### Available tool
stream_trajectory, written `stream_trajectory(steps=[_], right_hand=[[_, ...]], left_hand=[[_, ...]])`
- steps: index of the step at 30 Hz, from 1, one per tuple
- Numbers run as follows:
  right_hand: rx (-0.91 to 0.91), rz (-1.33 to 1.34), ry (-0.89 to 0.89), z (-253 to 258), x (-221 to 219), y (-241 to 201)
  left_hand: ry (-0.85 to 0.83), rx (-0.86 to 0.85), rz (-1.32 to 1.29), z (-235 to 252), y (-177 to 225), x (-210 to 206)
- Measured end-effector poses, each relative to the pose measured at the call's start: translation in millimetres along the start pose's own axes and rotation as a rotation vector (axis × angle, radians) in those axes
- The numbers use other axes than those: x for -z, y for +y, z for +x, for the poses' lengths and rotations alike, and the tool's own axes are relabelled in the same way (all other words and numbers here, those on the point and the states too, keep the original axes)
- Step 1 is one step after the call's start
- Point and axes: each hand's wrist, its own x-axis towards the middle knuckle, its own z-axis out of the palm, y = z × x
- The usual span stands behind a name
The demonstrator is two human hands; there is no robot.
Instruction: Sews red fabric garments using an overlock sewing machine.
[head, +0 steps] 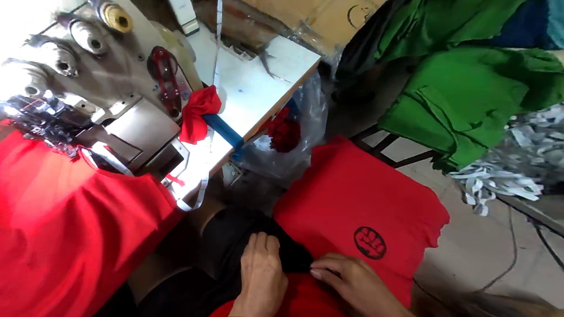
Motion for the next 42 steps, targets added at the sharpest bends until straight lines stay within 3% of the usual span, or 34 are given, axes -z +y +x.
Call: stream_trajectory(steps=[7, 15, 19, 22, 28, 35, 42], right_hand=[[0.018, -0.069, -0.027, -5.3, 6.6, -9.2], [0.086, -0.025, 0.051, 34.2, -26.6, -31.3], [0.324, -0.221, 0.320, 32.5, -41.7, -19.6], [0.352, -0.344, 0.473, 21.2, -43.1, -7.7], [0.326, -0.366, 0.452, -2.0, -37.2, 4.1], [0.274, -0.330, 0.333, -25.1, -18.3, -11.0], [0.258, -0.291, 0.326, -28.2, -23.5, -7.2]], left_hand=[[0.056, 0.136, -0.030, -5.7, 2.0, 6.0], [-0.174, 0.204, -0.073, 6.5, 5.4, 20.0], [-0.144, 0.187, -0.096, 3.0, 2.3, 21.9], [-0.408, 0.372, -0.225, 18.5, 13.8, 51.7], [-0.185, 0.221, -0.257, -0.2, -2.5, 42.2], [-0.172, 0.216, -0.262, -13.7, -10.0, 49.4], [-0.180, 0.242, -0.246, -15.3, -9.2, 48.5]])
